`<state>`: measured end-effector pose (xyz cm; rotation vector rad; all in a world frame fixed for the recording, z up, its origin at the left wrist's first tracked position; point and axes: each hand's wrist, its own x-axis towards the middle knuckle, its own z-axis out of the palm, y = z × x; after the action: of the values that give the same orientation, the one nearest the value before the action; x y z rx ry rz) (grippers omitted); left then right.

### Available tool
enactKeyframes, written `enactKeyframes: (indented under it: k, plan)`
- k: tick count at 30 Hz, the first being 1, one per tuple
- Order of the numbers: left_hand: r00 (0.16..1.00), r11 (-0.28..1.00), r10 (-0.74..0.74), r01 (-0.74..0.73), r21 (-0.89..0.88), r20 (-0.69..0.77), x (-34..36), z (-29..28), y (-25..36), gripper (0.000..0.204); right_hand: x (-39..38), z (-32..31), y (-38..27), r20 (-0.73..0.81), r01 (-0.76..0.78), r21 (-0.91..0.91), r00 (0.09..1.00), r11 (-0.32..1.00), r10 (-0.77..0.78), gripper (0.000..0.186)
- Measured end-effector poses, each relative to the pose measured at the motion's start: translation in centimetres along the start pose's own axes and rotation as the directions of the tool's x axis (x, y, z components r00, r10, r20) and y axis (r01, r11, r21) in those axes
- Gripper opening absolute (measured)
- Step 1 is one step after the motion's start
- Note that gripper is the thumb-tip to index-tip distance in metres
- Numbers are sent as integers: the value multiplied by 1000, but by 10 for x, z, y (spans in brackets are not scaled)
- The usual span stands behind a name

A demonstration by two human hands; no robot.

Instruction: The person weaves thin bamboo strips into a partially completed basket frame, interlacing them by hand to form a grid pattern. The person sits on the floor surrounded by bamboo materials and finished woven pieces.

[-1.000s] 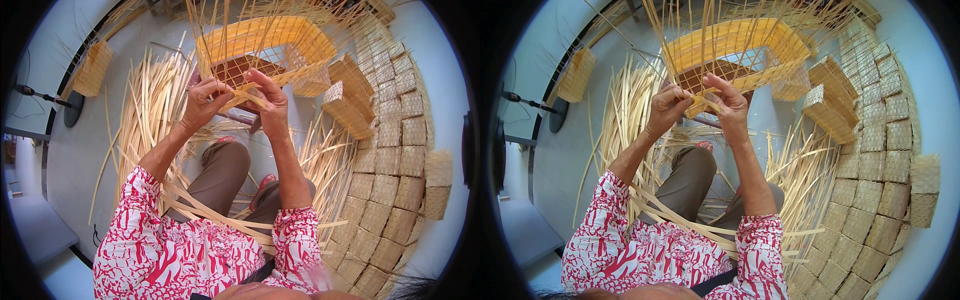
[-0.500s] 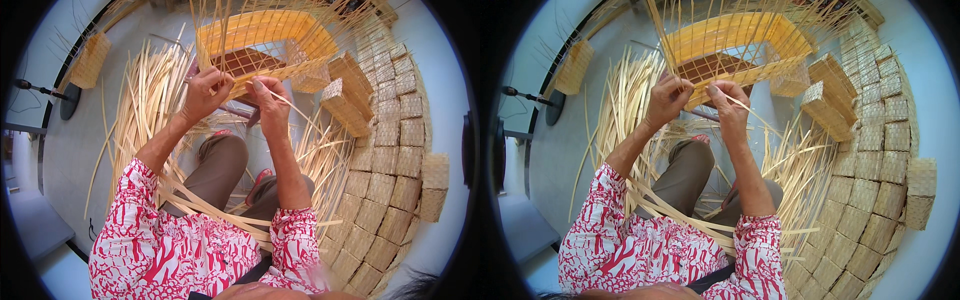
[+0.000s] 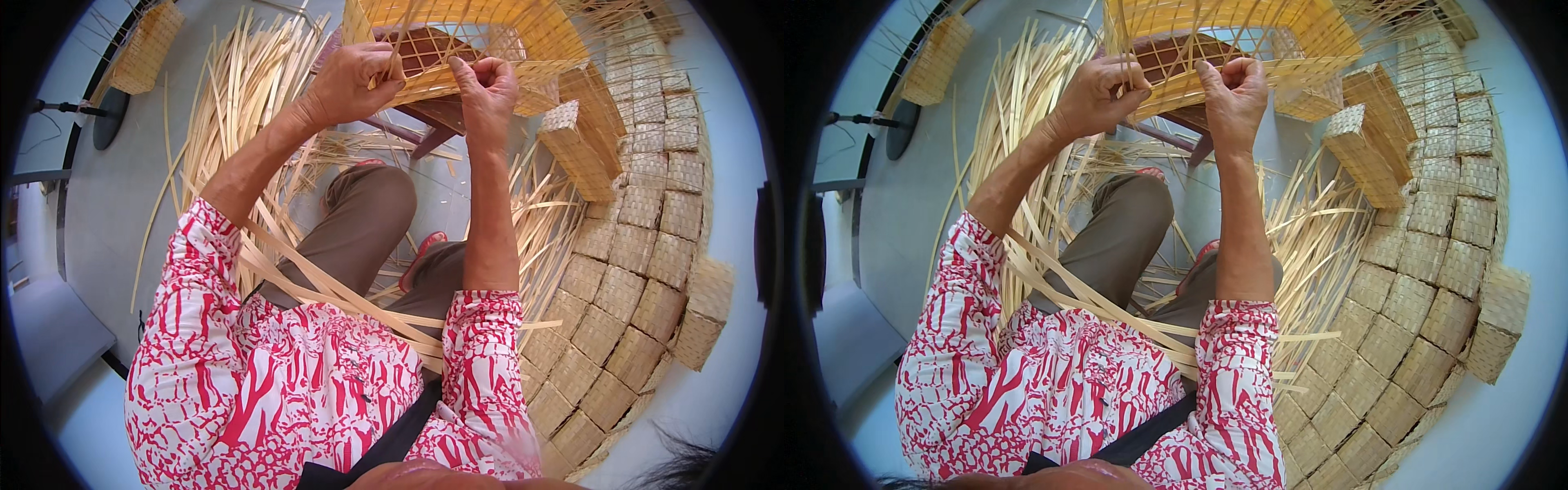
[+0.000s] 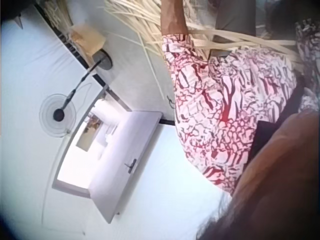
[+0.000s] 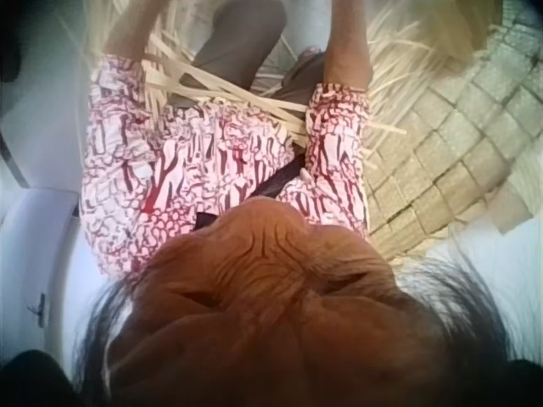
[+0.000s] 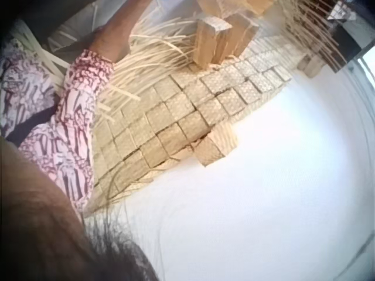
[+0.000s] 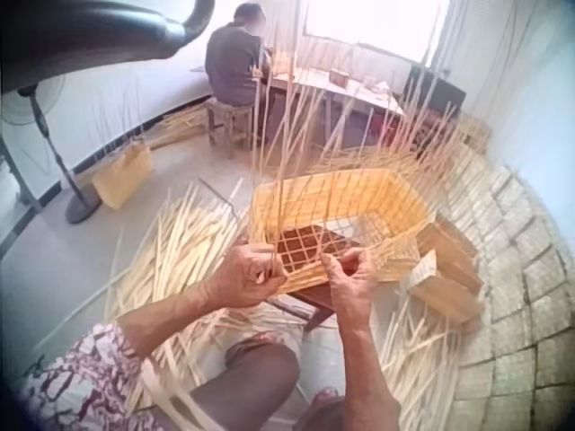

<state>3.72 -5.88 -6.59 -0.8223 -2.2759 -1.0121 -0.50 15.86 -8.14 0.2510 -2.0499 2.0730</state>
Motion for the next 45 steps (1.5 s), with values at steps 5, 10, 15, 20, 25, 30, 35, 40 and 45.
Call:
enactKeyframes:
  k: [5,10,15,20,25,30,35,40,45]
  plan:
    - [974,982,-143,162,-99,175,-3,-27,-20,3,-9,-1,-13,39,-37,102,999,994,34,23]
    - [934,953,-297,278,-119,-199,-28,-49,-49,19,-29,-23,-29,90,-4,-16,996,1000,5,13]
    - [861,972,-199,233,14,-467,-45,-47,-41,24,-32,-33,-17,-82,61,-254,993,965,-84,17]
    - [973,865,-53,157,476,-224,-16,-31,-36,24,-36,-22,-27,-19,163,-589,977,792,-214,26]
    - [997,877,58,-23,480,-58,-19,-43,-59,18,-31,-29,-8,5,114,-578,991,808,-136,20]
    - [994,869,35,-83,487,105,-20,-49,-61,19,-27,-32,-3,-11,99,-493,993,864,-120,21]
    - [982,767,-97,-32,641,165,-13,-47,-79,20,-23,-34,0,91,121,-433,992,893,-91,33]
    - [983,773,-174,97,627,62,-18,-55,-78,15,-44,-43,-8,242,240,-416,959,877,-147,45]
    - [913,908,-382,400,129,-141,-42,-63,-40,16,-82,-85,-29,344,-7,-311,931,950,119,22]
